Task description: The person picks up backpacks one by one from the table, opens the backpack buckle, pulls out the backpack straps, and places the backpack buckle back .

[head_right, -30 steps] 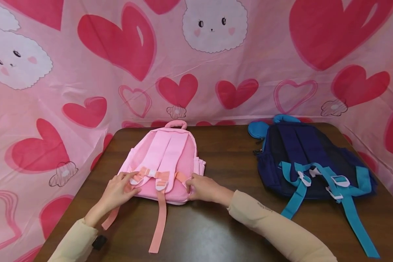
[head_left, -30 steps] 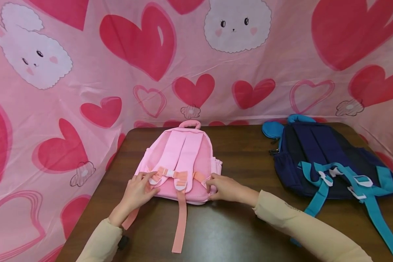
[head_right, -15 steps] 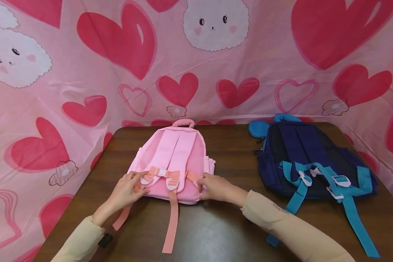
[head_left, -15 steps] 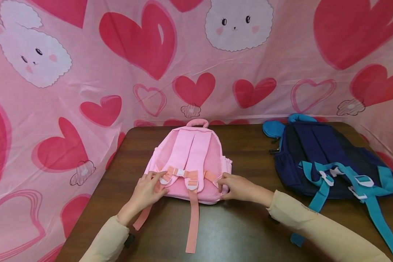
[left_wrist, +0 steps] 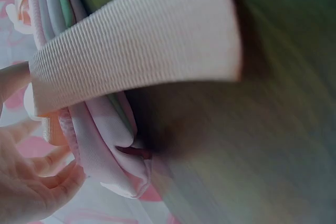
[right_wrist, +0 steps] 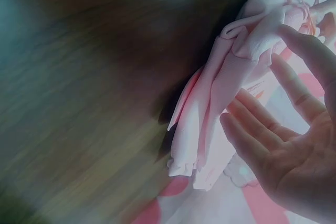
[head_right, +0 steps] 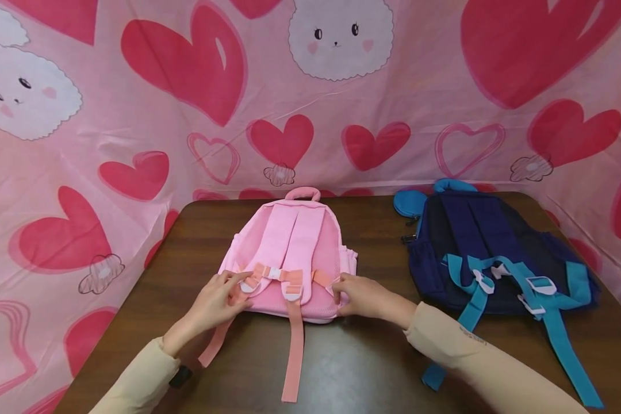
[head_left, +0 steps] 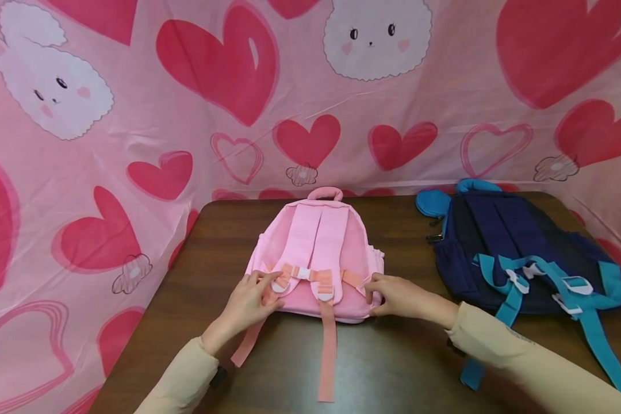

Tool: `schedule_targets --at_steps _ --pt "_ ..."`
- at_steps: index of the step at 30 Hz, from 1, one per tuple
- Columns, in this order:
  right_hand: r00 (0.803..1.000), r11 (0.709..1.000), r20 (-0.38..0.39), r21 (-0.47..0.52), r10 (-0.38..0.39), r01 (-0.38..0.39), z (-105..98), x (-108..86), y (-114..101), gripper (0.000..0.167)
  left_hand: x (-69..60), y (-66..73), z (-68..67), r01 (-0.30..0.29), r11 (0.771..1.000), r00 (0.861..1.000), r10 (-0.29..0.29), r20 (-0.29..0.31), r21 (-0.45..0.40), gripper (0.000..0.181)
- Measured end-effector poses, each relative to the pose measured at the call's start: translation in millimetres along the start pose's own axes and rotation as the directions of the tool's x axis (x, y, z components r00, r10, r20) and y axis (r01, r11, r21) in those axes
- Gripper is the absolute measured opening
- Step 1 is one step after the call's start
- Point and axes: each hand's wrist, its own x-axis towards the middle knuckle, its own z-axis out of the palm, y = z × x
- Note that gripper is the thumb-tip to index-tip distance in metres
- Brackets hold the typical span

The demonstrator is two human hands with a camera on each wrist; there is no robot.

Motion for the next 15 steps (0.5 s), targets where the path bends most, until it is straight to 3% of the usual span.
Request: schedule_targets --at_steps 15 --pt "0.999 0.999 -0.016 0.006 0.034 -0.034 -13 -32.8 26 0.016 10.5 30.2 13.0 -0.139 0.990 0.990 0.139 -0.013 0.008 0.060"
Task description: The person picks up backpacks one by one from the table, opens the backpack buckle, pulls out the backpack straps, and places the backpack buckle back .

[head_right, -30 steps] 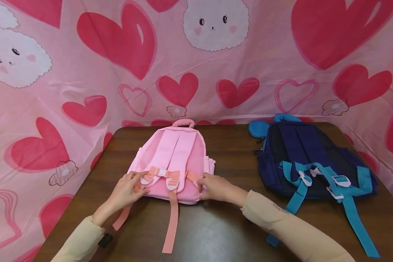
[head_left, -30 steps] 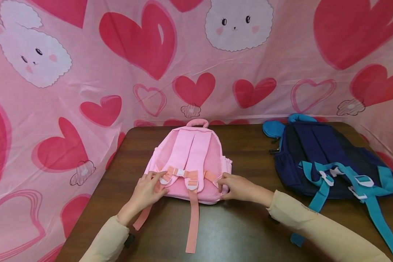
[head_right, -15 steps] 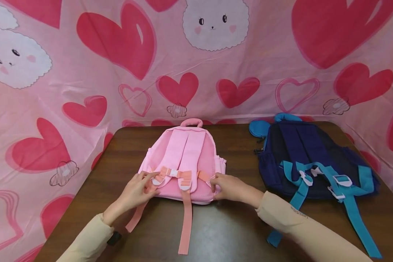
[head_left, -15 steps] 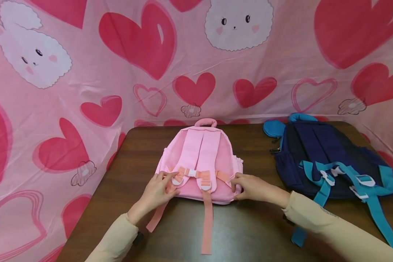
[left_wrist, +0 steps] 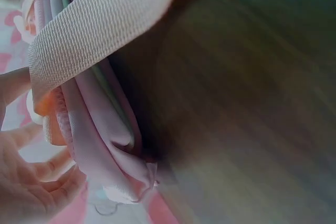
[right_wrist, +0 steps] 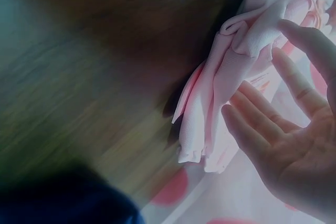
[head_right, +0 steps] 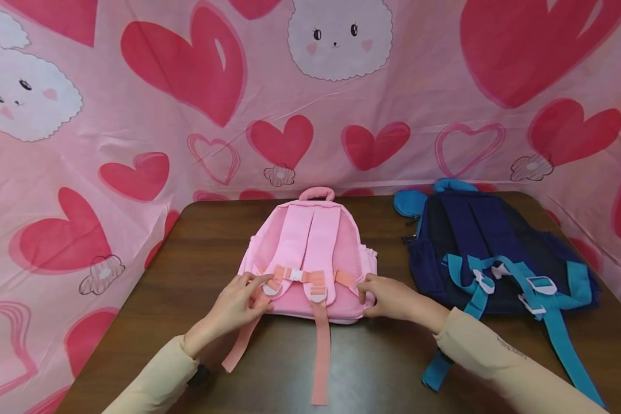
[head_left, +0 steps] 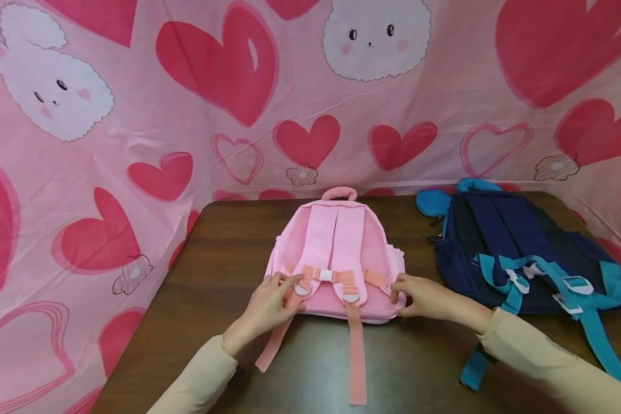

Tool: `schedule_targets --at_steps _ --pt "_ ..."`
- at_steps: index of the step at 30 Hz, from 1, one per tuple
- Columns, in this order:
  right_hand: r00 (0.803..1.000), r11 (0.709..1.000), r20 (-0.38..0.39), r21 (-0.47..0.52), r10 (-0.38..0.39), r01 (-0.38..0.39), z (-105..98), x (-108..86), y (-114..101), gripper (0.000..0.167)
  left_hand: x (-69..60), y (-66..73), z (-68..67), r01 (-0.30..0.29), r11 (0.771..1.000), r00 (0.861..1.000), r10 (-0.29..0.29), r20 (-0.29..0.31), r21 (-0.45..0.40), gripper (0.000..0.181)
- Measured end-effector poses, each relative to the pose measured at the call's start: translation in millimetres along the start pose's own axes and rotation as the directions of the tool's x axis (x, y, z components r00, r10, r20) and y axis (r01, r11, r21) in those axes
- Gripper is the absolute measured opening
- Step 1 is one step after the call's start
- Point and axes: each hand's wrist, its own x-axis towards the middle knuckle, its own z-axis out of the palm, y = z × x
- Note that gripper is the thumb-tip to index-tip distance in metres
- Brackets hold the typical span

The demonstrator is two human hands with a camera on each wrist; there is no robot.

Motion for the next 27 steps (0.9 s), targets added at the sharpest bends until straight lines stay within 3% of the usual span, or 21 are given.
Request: schedule_targets --at_steps 5,19,27 --pt "1.000 1.000 0.005 0.011 0.018 -0.018 -5 -10.6 6 0.016 5.7 9.9 5.3 -0.049 0.999 0.999 0.049 -0.012 0.013 0.059" --pt "0.997 0.997 -0.015 -0.005 0.076 -0.076 -15 -33.9 17 0.018 18.3 36.8 17.4 -0.115 0.992 0.992 0.118 -0.048 0.058 0.055" --pt "0.995 0.996 -0.020 -0.009 0.093 -0.093 -19 -42.1 24 0.020 21.8 49.0 23.8 -0.121 0.989 0.990 0.126 -0.057 0.085 0.054"
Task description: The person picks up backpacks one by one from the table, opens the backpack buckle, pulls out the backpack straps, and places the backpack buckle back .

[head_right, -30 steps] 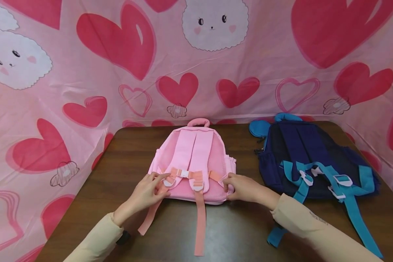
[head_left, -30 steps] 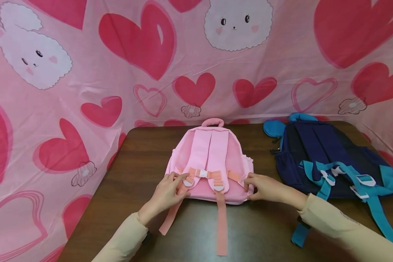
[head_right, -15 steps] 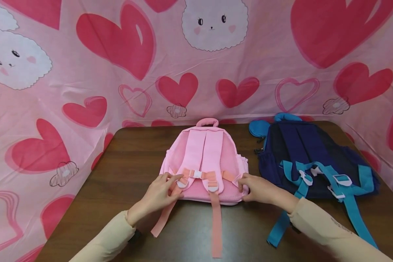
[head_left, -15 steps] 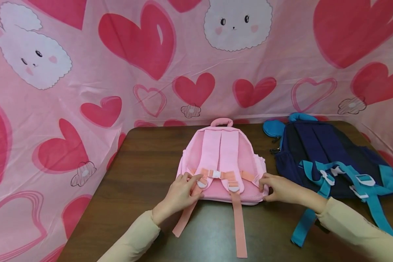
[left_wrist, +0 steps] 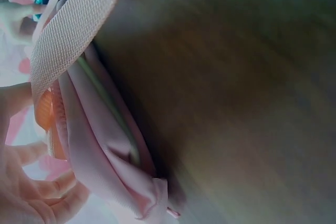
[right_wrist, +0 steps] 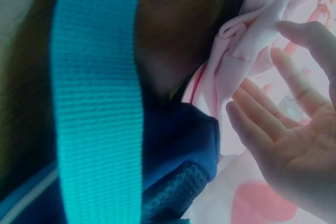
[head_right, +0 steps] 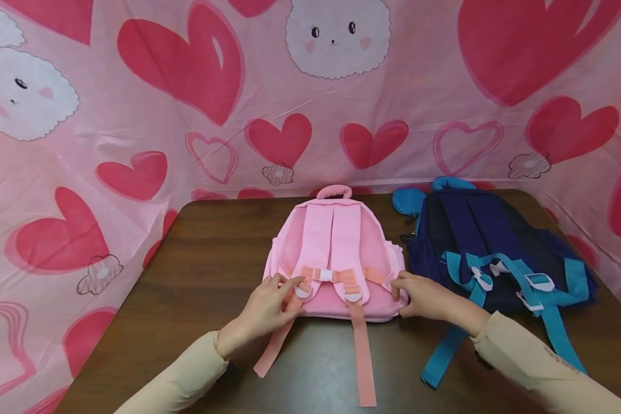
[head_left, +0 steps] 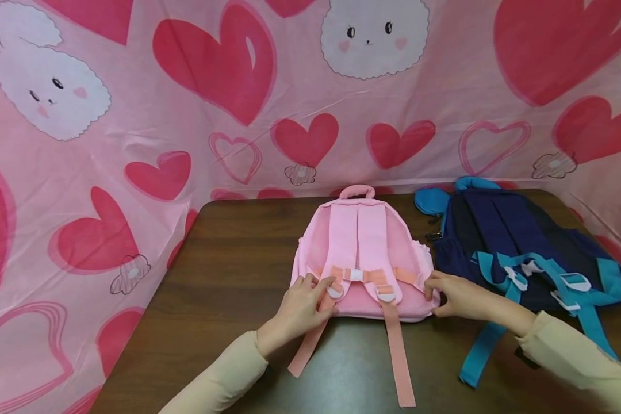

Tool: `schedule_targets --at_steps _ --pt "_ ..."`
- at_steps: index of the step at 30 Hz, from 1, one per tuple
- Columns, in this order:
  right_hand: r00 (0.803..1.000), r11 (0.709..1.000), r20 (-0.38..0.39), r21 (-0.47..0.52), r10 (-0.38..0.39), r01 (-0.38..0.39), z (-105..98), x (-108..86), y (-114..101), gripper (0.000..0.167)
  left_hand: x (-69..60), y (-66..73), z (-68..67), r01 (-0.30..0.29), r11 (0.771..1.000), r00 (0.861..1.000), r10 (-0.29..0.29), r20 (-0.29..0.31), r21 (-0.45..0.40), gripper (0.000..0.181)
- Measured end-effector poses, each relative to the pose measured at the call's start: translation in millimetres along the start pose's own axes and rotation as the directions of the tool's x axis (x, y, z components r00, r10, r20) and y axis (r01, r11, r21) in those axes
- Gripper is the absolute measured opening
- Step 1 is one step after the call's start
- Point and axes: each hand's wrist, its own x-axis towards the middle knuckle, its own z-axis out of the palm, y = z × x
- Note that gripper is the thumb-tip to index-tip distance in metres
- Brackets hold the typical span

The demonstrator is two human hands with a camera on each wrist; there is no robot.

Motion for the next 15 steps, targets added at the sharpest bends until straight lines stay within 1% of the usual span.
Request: schedule_targets --at_steps 6,9,11,15 --pt "1.000 1.000 0.008 0.010 0.004 -0.004 -2 -1.0 1 0.019 0.8 4.5 0.4 0.010 1.000 1.000 -0.011 0.010 0.016 0.055" --pt "1.000 1.000 0.014 0.012 0.008 -0.008 -3 -1.0 1 0.019 1.2 4.2 -1.6 -0.003 1.000 1.000 0.003 0.026 0.022 0.054" --pt "1.000 1.000 0.017 0.018 0.001 -0.002 -4 -1.0 0 0.019 2.2 3.0 -5.2 -0.025 0.999 0.999 0.025 0.033 0.020 0.051" --pt "0.999 0.999 0.006 0.026 -0.034 0.034 -9 -0.7 -3 0.015 6.6 -0.4 -16.8 -0.045 0.999 0.997 0.046 0.058 -0.017 0.046"
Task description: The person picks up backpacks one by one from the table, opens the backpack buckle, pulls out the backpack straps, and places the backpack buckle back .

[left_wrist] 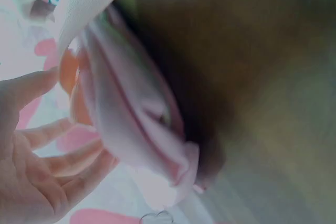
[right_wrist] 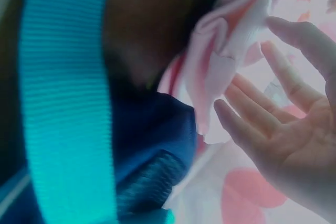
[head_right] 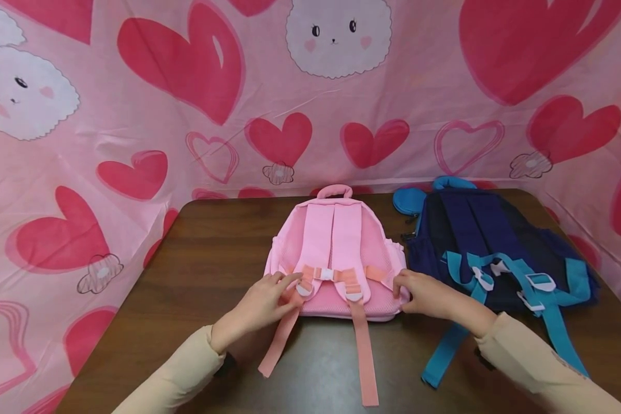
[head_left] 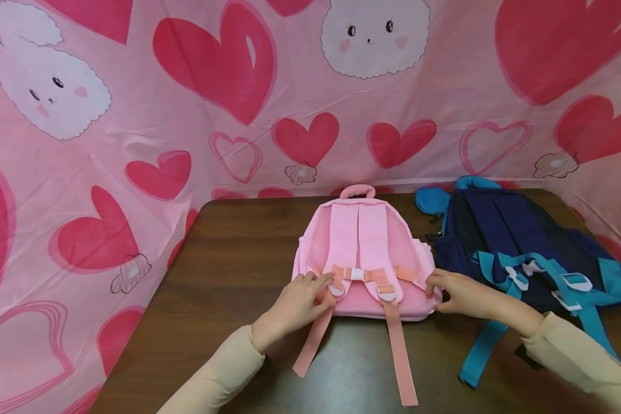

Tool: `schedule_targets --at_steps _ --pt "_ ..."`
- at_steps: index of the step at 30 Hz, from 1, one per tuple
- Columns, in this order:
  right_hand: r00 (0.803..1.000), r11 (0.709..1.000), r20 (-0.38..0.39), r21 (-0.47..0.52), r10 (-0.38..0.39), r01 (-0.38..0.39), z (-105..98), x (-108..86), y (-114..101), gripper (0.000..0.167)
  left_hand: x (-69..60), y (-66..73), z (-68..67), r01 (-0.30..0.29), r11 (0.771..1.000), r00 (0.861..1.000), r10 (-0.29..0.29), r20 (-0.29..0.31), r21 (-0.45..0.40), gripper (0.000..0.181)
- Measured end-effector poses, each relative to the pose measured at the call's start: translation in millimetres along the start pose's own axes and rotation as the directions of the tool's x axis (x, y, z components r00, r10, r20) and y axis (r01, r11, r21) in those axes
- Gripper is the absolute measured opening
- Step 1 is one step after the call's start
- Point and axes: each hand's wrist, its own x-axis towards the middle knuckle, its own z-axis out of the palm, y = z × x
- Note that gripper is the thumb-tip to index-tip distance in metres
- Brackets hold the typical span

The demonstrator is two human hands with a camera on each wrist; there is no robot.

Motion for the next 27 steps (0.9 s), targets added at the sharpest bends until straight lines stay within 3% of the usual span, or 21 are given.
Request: schedule_targets --at_steps 8,20,27 --pt "0.998 1.000 -0.062 -0.021 -0.015 0.014 -6 8.3 -18 0.015 14.7 -0.2 -14.5 0.013 0.998 1.000 -0.013 -0.003 -0.062 0.033" --pt "0.995 1.000 -0.096 0.003 0.023 -0.023 8 43.0 -40 0.024 39.8 1.5 -1.3 -0.062 0.985 0.998 0.058 -0.028 -0.158 0.031" --pt "0.989 0.995 -0.137 0.092 0.062 -0.049 15 58.5 -45 0.029 49.9 2.8 5.4 -0.026 0.984 0.999 0.031 0.025 -0.179 0.031"
